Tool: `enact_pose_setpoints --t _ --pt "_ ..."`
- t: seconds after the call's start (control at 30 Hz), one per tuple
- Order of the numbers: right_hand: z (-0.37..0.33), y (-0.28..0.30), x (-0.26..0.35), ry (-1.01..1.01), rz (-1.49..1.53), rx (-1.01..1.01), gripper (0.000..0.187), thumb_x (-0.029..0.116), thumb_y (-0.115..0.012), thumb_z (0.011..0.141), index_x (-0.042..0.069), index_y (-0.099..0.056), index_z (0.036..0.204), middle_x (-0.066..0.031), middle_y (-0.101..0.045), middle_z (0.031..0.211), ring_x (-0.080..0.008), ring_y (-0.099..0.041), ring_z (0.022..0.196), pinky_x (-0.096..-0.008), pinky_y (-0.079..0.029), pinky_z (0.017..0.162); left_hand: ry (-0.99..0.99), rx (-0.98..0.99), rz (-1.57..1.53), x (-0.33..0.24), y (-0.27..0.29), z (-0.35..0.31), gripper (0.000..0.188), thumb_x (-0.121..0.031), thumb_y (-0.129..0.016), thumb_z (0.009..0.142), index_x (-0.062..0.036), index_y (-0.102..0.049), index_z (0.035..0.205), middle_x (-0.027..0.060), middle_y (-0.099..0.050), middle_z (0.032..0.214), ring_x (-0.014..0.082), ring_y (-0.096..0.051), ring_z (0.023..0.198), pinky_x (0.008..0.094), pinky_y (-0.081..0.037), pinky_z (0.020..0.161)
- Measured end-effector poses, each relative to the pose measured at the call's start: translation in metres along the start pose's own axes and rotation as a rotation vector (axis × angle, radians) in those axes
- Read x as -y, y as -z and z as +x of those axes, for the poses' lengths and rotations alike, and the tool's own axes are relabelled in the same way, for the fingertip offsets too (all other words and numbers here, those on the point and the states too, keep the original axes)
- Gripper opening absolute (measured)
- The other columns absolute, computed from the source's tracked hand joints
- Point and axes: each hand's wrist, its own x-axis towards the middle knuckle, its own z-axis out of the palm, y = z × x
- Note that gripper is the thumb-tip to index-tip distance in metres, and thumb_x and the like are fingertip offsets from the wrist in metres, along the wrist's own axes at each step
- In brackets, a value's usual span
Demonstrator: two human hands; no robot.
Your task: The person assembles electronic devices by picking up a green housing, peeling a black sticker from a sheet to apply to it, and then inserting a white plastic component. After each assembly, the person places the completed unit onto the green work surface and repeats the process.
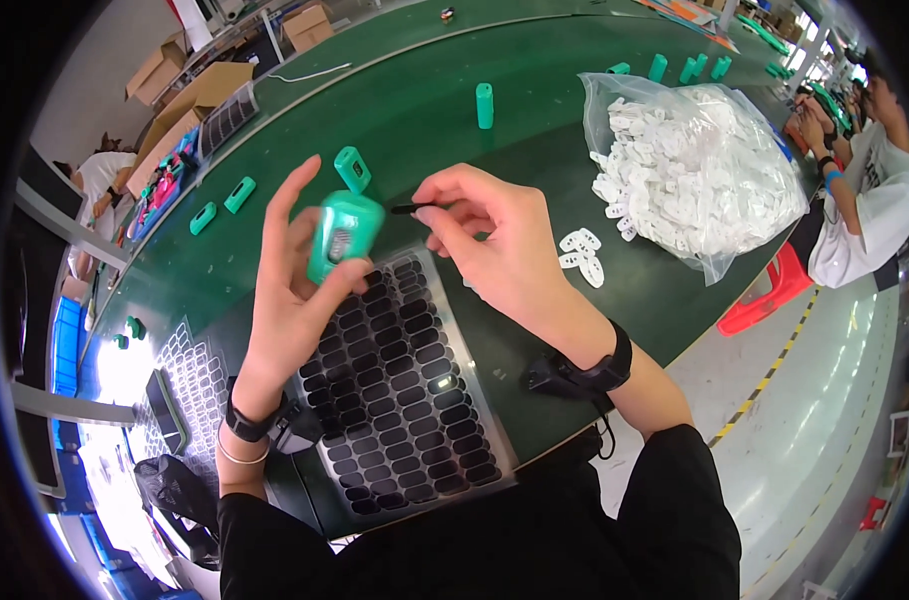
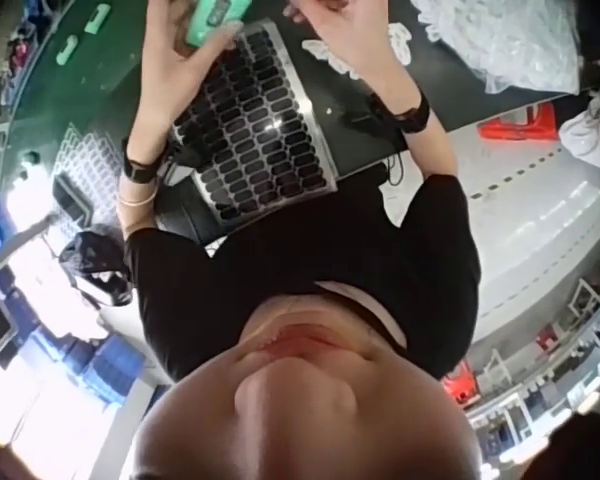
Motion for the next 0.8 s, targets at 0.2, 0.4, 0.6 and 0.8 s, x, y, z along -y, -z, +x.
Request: enact_pose_setpoints --t 0.2,0.4,0.6,0.8 --pt "0.003 -0.005 0.000 0.260 -0.047 -0.071 0.012 -0.004 -0.061 0.082 -0.002 -0.062 0.094 -0.0098 -0.061 0.101 -0.0110 -0.062 0.081 -0.0225 -0.053 0.059 0.059 -0.086 -0.024 0.034 0.012 0.006 0.044 0.003 -0.067 0.080 -0.0041 -0.052 0.121 0.0071 -0.060 0.105 0.0114 -0.059 0.097 0.0255 -0.048 0.087" --pt "-0.005 -0.012 -0.004 0.161 0.044 -0.036 0.013 -0.003 -0.064 0.081 -0.003 -0.064 0.094 -0.0083 -0.063 0.090 -0.0115 -0.064 0.075 -0.0212 -0.053 0.062 0.109 -0.062 -0.151 0.041 0.001 0.002 0.045 0.006 -0.064 0.081 -0.0026 -0.053 0.123 0.0091 -0.061 0.107 0.0111 -0.060 0.096 0.0244 -0.050 0.087" --pt "-0.007 -0.017 -0.007 0.209 -0.035 -0.040 0.011 -0.003 -0.066 0.080 -0.003 -0.065 0.091 -0.0066 -0.064 0.080 -0.0102 -0.063 0.067 -0.0204 -0.051 0.060 0.093 -0.027 -0.057 0.035 -0.008 -0.006 0.043 0.007 -0.064 0.080 -0.0023 -0.055 0.122 0.0060 -0.062 0.106 0.0093 -0.059 0.094 0.0240 -0.051 0.084" --pt "-0.009 -0.015 -0.006 0.134 -0.139 0.043 0.018 -0.002 -0.067 0.080 0.000 -0.059 0.096 -0.0028 -0.062 0.072 -0.0063 -0.056 0.055 -0.0183 -0.045 0.051 0.087 -0.028 0.122 0.034 -0.009 -0.011 0.040 0.005 -0.065 0.080 -0.0011 -0.058 0.118 0.0066 -0.063 0.105 0.0104 -0.061 0.094 0.0225 -0.051 0.080"
